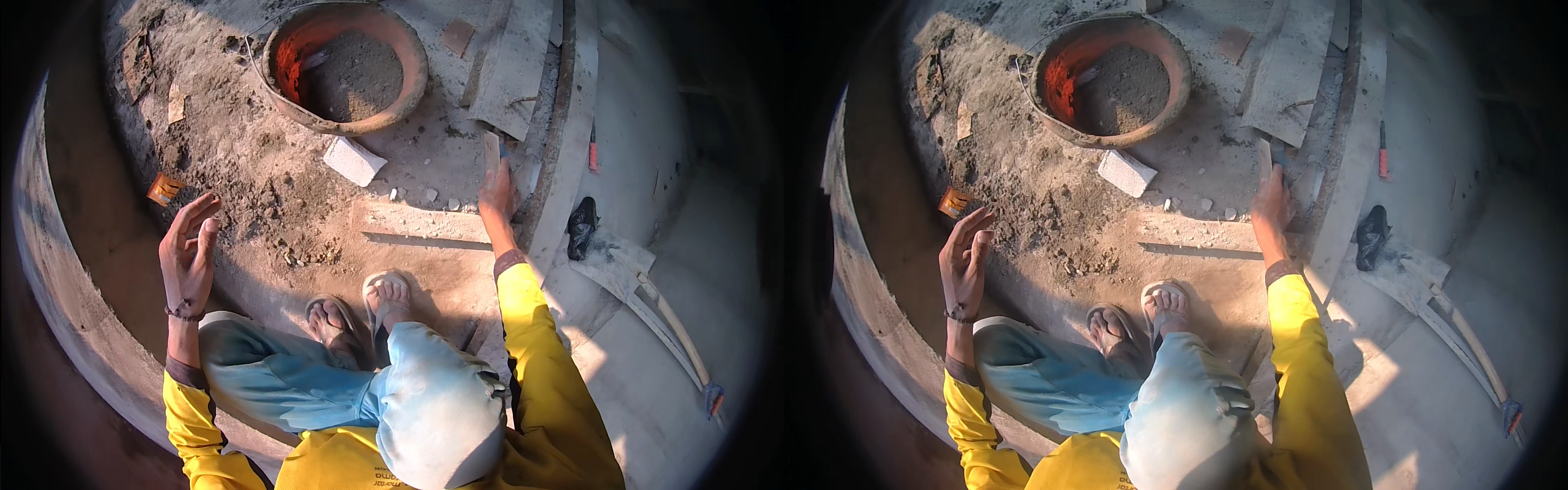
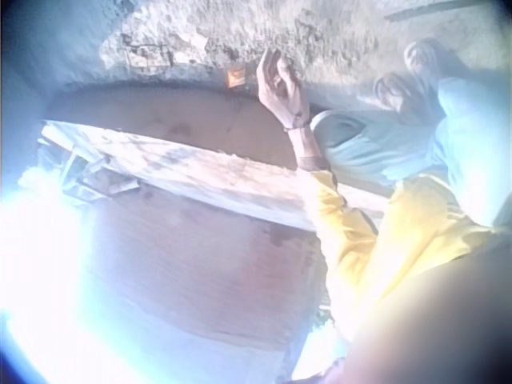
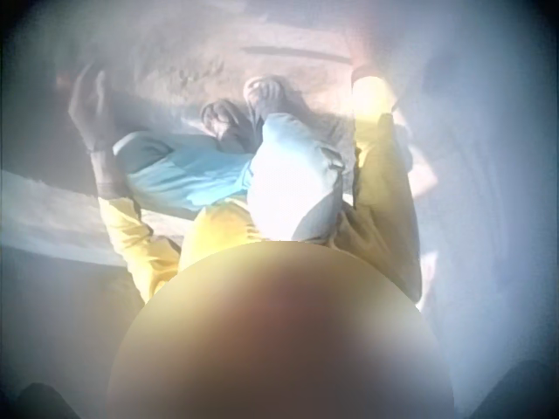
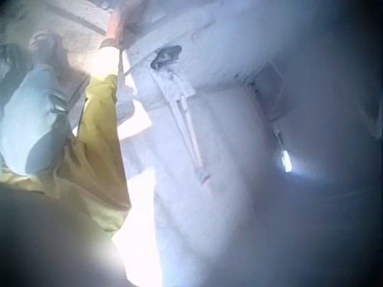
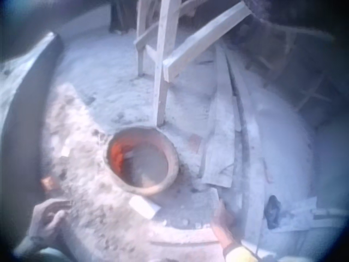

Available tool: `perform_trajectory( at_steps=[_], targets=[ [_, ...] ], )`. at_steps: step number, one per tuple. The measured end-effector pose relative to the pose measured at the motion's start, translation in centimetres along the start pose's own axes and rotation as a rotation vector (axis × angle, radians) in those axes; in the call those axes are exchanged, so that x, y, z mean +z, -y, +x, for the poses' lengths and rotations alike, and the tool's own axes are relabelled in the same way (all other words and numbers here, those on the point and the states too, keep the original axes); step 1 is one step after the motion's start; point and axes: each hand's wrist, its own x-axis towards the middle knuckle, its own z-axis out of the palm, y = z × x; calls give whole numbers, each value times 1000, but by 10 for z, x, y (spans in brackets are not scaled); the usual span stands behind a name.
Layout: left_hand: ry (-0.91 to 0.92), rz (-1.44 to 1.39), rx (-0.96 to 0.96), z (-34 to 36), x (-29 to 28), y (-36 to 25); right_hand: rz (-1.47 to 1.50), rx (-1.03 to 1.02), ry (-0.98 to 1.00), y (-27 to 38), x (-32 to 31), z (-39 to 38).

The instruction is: The person scoops cement from a bucket with a trowel and spreads it along a curved concrete edge, smoothing the surface. They repeatedly transfer cement from the bucket to the edge and level it with the trowel.

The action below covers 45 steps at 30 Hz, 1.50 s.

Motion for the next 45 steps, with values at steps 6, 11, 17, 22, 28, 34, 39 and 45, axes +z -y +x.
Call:
perform_trajectory(
  at_steps=[6, 11, 17, 22, 28, 34, 39, 45],
  targets=[
    [-204, 20, -76, 120, 25, 22, -113, -192, 48, 66, 99, -2],
    [-115, 222, -255, 236, 90, -7, 128, -367, -52, 85, 60, 15],
    [-303, 126, -158, 230, 112, -13, -57, -580, 113, 21, 12, -2],
    [-433, 118, -100, 200, 96, -13, -77, -449, 165, -10, 40, 0],
    [-677, -47, -113, 129, 8, 21, -72, -613, 160, 5, 25, -6],
    [-941, -484, -144, 9, -112, 37, -206, -1032, 564, 100, 69, -135],
    [-970, -485, -144, -115, -173, 44, -94, -1367, 966, 176, 169, -213],
    [-1086, -608, -231, -272, -188, 43, -28, -1373, 582, 259, 185, -102]
  ],
)
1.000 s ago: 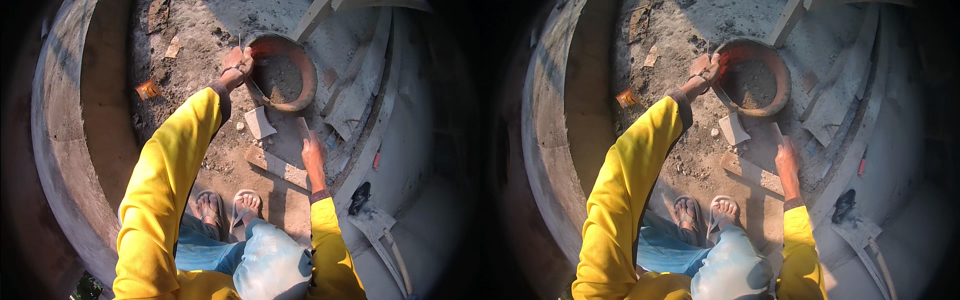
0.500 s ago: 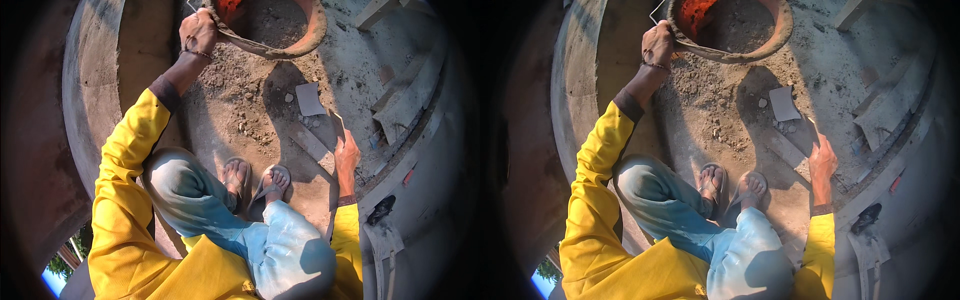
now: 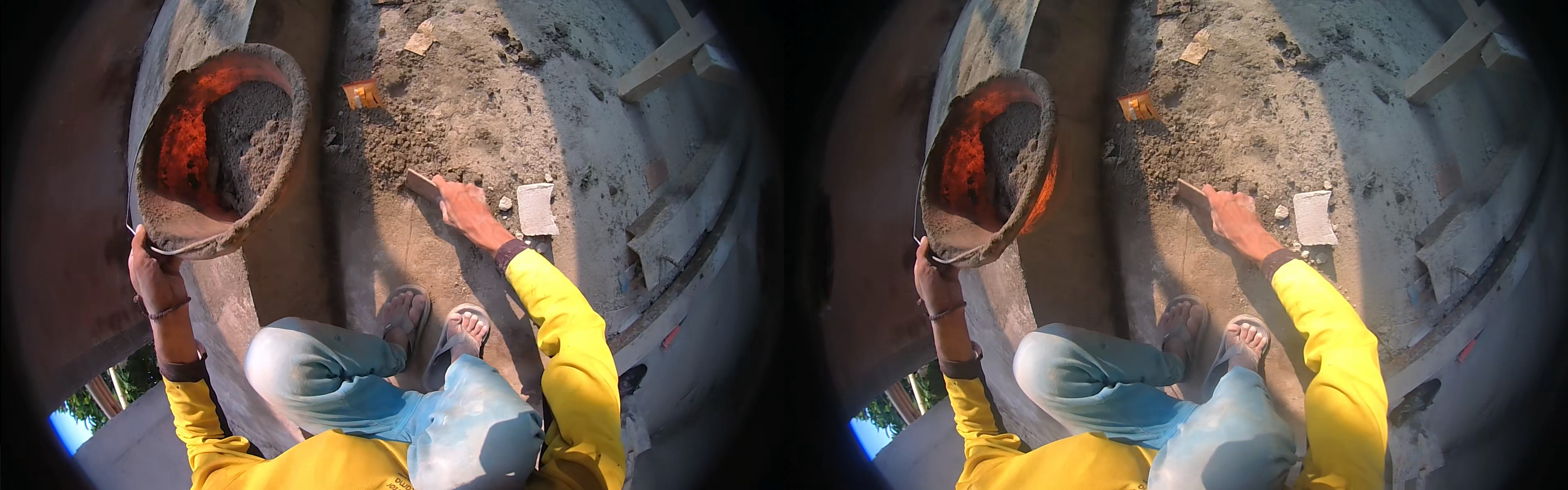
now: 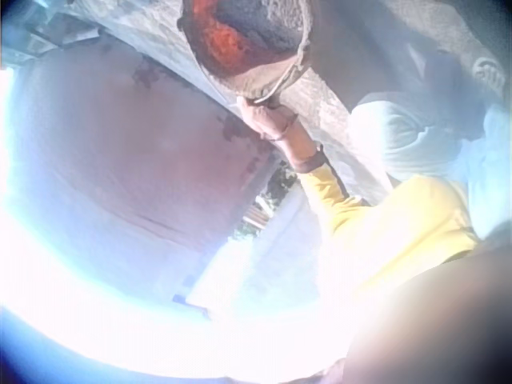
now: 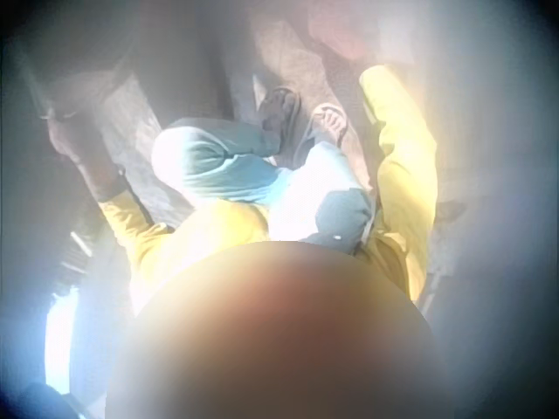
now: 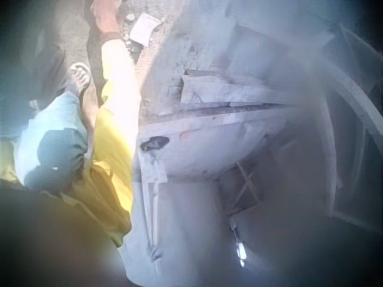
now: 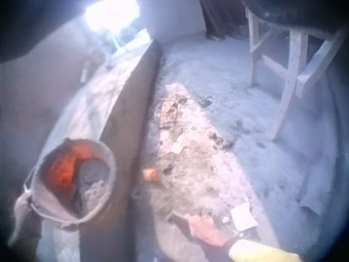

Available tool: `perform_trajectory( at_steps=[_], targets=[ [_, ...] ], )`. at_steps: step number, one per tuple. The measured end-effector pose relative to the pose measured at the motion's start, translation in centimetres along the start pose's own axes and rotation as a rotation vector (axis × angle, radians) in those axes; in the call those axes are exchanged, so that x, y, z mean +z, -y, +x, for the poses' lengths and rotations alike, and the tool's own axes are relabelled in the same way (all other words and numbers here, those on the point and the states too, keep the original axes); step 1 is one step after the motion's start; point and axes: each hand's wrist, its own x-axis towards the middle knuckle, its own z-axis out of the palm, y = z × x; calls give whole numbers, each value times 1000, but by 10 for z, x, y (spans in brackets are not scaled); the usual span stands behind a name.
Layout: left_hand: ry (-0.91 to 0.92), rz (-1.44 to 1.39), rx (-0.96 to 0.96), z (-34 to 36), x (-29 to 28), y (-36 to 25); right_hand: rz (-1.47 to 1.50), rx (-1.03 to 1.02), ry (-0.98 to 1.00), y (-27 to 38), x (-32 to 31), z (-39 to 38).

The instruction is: The person scoops cement from a bucket with a trowel and spreads it along a curved concrete edge, smoothing the surface. They repeatedly transfer cement from the bucket to the edge and level it with the trowel.

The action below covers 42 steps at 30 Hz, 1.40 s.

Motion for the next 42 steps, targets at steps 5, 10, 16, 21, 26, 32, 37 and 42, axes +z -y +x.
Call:
perform_trajectory(
  at_steps=[5, 10, 16, 21, 26, 32, 37, 42],
  targets=[
    [-134, -80, -36, -70, -55, -15, -81, 202, -181, -36, -60, 7],
    [-231, -74, -98, -121, -83, -17, 237, -10, 84, 88, 15, -18],
    [-431, 2, -82, -167, -104, -13, 183, -239, 336, 125, 93, 72],
    [-336, 8, -131, -180, -119, -18, 94, -121, -37, 21, 31, 151],
    [-162, 79, -47, -196, -145, -11, -196, 172, -189, -38, -112, 178],
    [-92, 329, 314, -195, -171, 7, 106, 43, 40, 5, -96, 47],
    [-7, 211, 82, -120, -130, -12, 1, -47, 182, -24, -6, -16],
    [76, 51, -63, -54, 5, 34, -198, -37, -136, -135, -106, 61]
  ],
)
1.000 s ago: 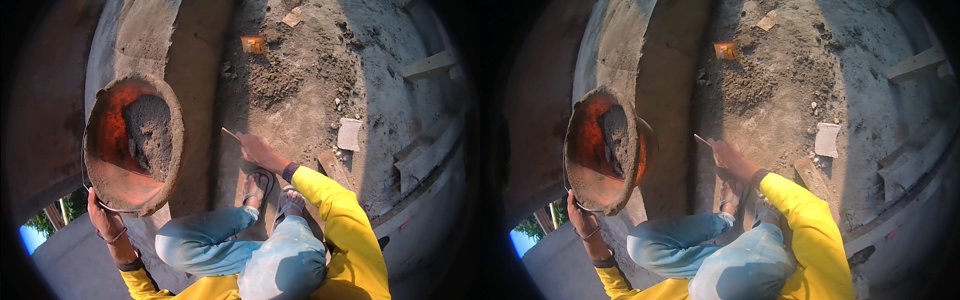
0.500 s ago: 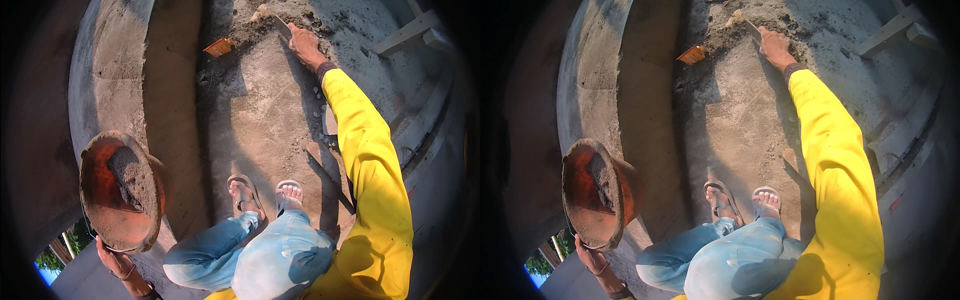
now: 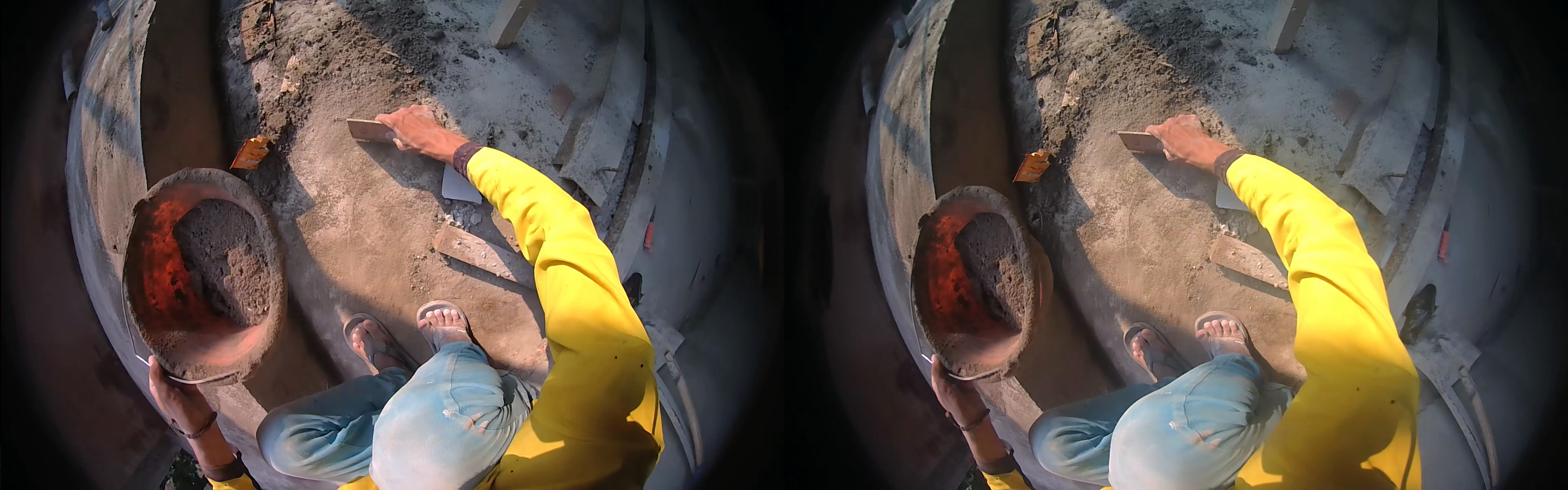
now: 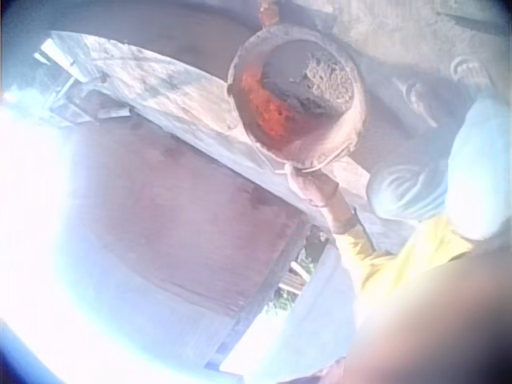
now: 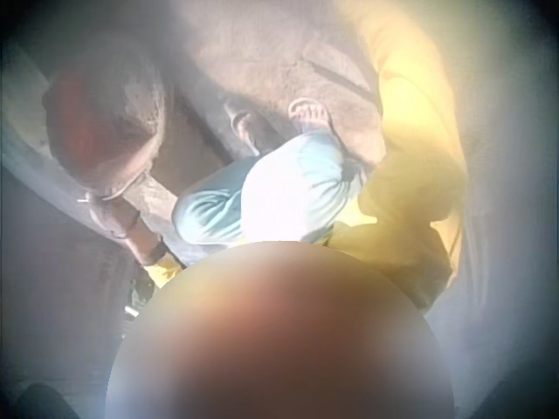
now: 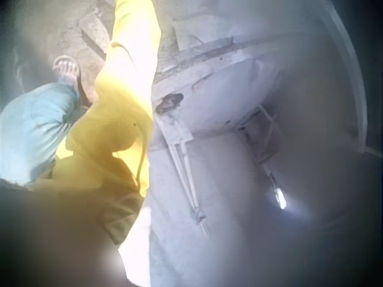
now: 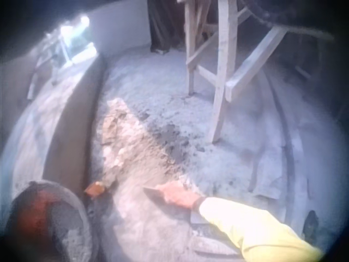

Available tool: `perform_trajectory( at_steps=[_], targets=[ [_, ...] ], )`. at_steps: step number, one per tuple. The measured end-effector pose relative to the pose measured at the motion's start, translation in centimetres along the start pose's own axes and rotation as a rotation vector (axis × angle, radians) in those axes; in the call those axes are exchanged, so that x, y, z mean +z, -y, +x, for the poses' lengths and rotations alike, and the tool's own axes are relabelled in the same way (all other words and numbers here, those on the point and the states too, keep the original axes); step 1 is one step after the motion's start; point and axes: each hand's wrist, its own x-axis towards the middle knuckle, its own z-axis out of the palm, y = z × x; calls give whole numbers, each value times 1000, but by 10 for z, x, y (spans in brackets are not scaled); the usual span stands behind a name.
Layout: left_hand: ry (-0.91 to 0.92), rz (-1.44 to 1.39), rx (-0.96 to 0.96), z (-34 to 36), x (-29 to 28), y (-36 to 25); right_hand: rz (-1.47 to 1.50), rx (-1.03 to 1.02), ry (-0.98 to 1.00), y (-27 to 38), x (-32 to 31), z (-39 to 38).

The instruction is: The person scoops cement from a bucket with a trowel and spreads it along a curved concrete edge, smoothing the surface. They repeatedly transfer cement from the bucket to the edge and level it with the trowel.

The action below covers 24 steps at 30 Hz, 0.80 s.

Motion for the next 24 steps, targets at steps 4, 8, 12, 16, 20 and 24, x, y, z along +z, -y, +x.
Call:
perform_trajectory(
  at_steps=[4, 8, 12, 16, 20, 24],
  targets=[
    [195, -2, -34, 54, 105, 67, 104, 36, -180, -8, -78, -10],
    [302, 319, -34, 108, 167, 148, 279, 72, 274, 30, -68, -135],
    [143, 56, -259, 135, 152, 214, -10, 107, 326, 39, -17, -225],
    [87, 127, -160, 148, 136, 249, -179, 36, 252, 12, -26, -185],
    [-49, 201, 5, 143, 150, 269, -256, 123, -158, -5, -71, -113],
    [-235, 205, 67, 132, 168, 278, -69, 147, 240, 28, -56, -119]
  ],
)
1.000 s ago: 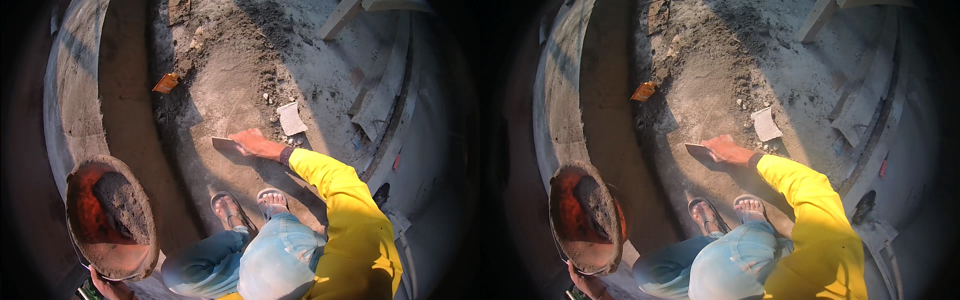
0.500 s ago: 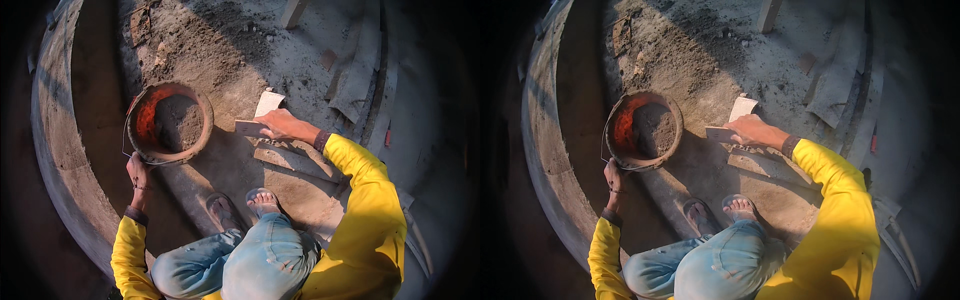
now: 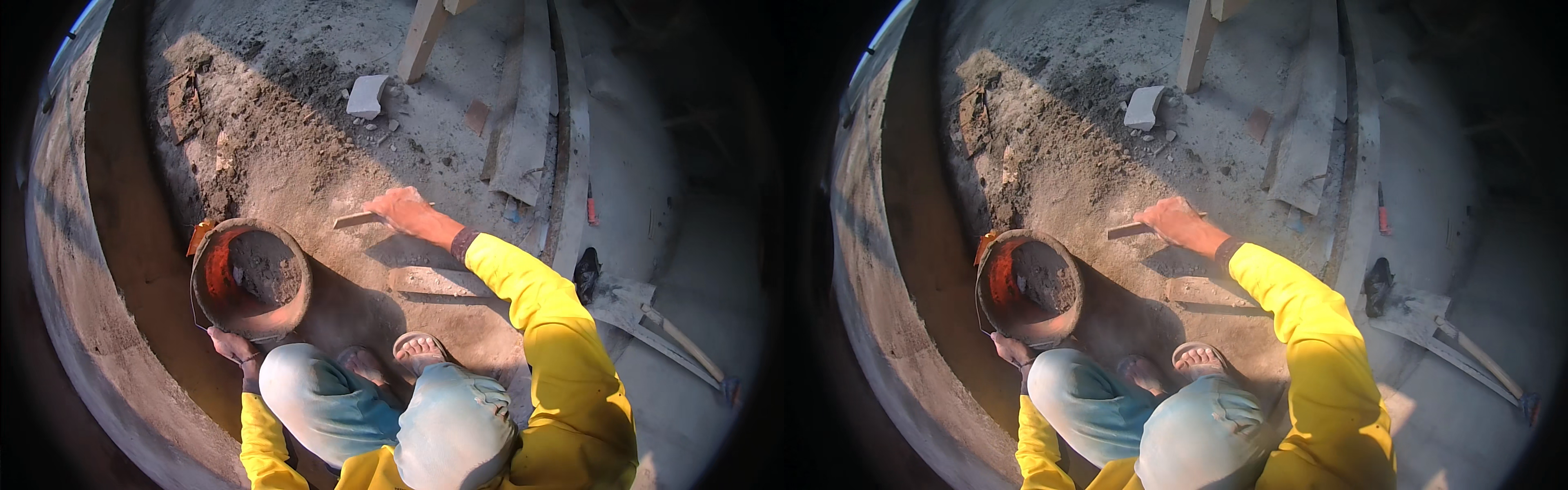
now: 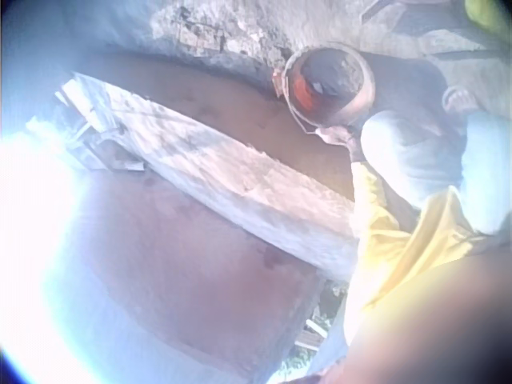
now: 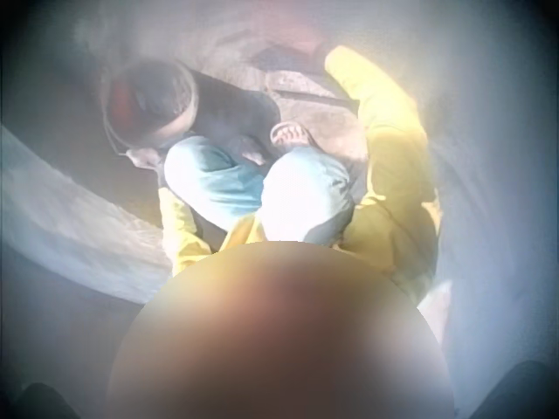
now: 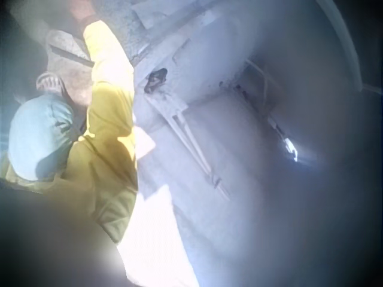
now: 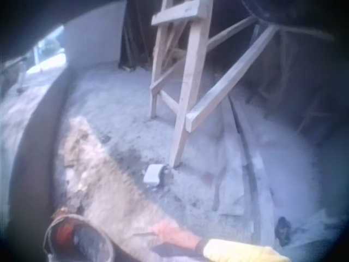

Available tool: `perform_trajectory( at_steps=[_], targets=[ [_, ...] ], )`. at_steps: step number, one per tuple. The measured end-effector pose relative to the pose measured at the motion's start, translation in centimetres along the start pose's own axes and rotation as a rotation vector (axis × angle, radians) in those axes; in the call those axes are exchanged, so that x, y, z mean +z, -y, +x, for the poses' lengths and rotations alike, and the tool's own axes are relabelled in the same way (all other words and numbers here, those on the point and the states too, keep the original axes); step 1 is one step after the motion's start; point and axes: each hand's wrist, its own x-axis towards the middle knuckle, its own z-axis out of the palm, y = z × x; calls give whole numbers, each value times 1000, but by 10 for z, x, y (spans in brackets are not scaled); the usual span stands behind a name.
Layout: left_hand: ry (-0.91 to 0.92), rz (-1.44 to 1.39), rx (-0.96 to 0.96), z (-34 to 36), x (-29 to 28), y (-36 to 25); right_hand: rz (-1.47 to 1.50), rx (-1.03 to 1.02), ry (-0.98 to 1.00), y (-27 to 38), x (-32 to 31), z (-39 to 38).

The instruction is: The person scoops cement from a bucket with a trowel and spreads it along a curved concrete edge, smoothing the surface. They repeatedly transfer cement from the bucket to the edge and level it with the trowel.

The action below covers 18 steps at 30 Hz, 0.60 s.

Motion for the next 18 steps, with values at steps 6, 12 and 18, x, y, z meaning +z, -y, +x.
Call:
perform_trajectory(
  at_steps=[6, 12, 18],
  targets=[
    [-28, 103, -2, -10, 2, -5, -159, 58, -245, -9, 33, 6],
    [-41, 165, 20, -16, 2, -6, -126, 222, -259, -86, -53, 18],
    [-8, 146, 52, -2, -1, -3, 14, 985, -520, -189, -65, -30]
  ],
)
